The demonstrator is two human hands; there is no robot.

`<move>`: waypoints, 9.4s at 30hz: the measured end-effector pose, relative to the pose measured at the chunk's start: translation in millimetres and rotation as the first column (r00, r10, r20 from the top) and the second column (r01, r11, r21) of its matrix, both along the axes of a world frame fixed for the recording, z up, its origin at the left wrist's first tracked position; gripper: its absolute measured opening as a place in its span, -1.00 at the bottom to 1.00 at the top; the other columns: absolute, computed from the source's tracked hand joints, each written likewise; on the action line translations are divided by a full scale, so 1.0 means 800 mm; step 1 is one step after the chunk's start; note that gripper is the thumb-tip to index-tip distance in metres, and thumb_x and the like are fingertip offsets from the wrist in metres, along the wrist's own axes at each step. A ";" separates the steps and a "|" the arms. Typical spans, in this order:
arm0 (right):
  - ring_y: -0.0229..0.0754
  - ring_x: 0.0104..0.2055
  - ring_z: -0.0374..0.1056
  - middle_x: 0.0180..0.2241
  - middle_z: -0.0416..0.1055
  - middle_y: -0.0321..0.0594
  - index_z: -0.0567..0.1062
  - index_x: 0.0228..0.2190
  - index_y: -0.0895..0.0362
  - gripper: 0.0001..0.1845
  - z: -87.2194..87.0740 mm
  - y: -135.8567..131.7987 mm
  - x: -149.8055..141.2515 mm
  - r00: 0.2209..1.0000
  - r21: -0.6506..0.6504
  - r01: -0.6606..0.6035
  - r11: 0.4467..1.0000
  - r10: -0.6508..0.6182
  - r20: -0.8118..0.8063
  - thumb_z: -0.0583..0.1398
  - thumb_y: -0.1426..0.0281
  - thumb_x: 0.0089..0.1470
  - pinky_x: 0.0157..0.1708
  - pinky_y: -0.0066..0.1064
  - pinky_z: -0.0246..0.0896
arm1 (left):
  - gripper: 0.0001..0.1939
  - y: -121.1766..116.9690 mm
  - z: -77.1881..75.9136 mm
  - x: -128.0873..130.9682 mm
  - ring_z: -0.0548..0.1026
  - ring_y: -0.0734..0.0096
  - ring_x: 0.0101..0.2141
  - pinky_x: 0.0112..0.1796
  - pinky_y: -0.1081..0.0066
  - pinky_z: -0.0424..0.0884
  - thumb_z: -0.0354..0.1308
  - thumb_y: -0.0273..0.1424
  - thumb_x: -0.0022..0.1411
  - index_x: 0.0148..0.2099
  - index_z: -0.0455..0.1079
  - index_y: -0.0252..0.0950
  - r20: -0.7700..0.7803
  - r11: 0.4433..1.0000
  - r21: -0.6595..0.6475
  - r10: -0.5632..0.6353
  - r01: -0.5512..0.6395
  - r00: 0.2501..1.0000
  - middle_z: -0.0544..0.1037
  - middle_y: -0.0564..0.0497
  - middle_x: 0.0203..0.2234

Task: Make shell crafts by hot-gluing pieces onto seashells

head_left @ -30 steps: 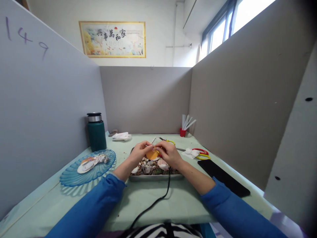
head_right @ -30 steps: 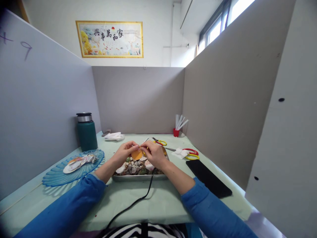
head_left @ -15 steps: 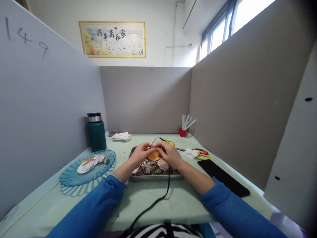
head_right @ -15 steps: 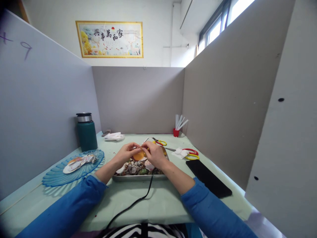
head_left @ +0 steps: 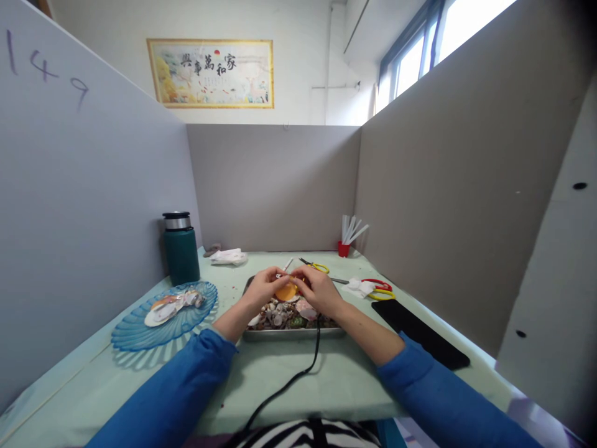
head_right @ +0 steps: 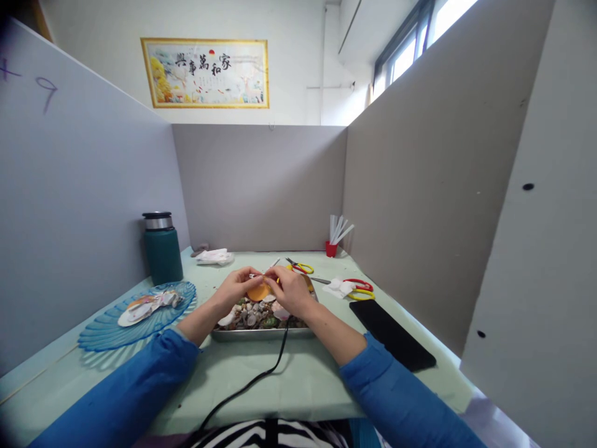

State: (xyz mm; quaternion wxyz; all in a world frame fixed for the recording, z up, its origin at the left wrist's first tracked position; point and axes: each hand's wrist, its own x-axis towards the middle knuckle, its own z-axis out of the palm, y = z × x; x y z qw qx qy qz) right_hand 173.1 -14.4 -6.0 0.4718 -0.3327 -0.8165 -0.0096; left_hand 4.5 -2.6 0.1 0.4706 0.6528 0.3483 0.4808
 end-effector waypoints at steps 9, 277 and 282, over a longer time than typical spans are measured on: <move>-0.28 -0.43 0.26 -0.45 0.39 -0.25 0.40 -0.40 0.14 -0.87 0.002 -0.002 0.000 0.999 -0.003 0.000 1.000 0.000 0.049 0.07 0.40 0.12 -0.41 -0.48 0.09 | -0.65 0.000 0.001 -0.003 0.42 0.52 -0.54 -0.50 0.55 0.30 0.25 -0.21 -0.07 -0.33 0.32 -0.37 0.012 0.999 0.022 -0.025 0.025 1.000 0.47 0.05 -0.55; -0.32 -0.55 0.20 -0.51 0.36 -0.29 0.39 -0.33 0.14 -0.80 -0.004 0.005 0.002 0.998 -0.012 0.024 1.000 -0.024 -0.063 0.11 0.25 0.09 -0.51 -0.51 0.06 | -0.66 -0.004 0.005 0.001 0.46 0.44 -0.43 -0.47 0.54 0.36 0.23 -0.22 -0.04 -0.26 0.42 -0.35 0.069 0.996 0.061 0.055 -0.060 0.996 0.53 -0.01 -0.43; -0.29 -0.48 0.25 -0.46 0.38 -0.26 0.39 -0.31 0.14 -0.82 -0.003 0.004 0.001 0.996 0.011 -0.002 1.000 0.003 -0.092 0.08 0.29 0.12 -0.46 -0.50 0.10 | -0.61 -0.006 0.006 0.003 0.46 0.43 -0.44 -0.50 0.52 0.37 0.23 -0.18 -0.06 -0.24 0.41 -0.37 0.051 0.998 0.051 0.039 -0.041 0.998 0.51 -0.02 -0.44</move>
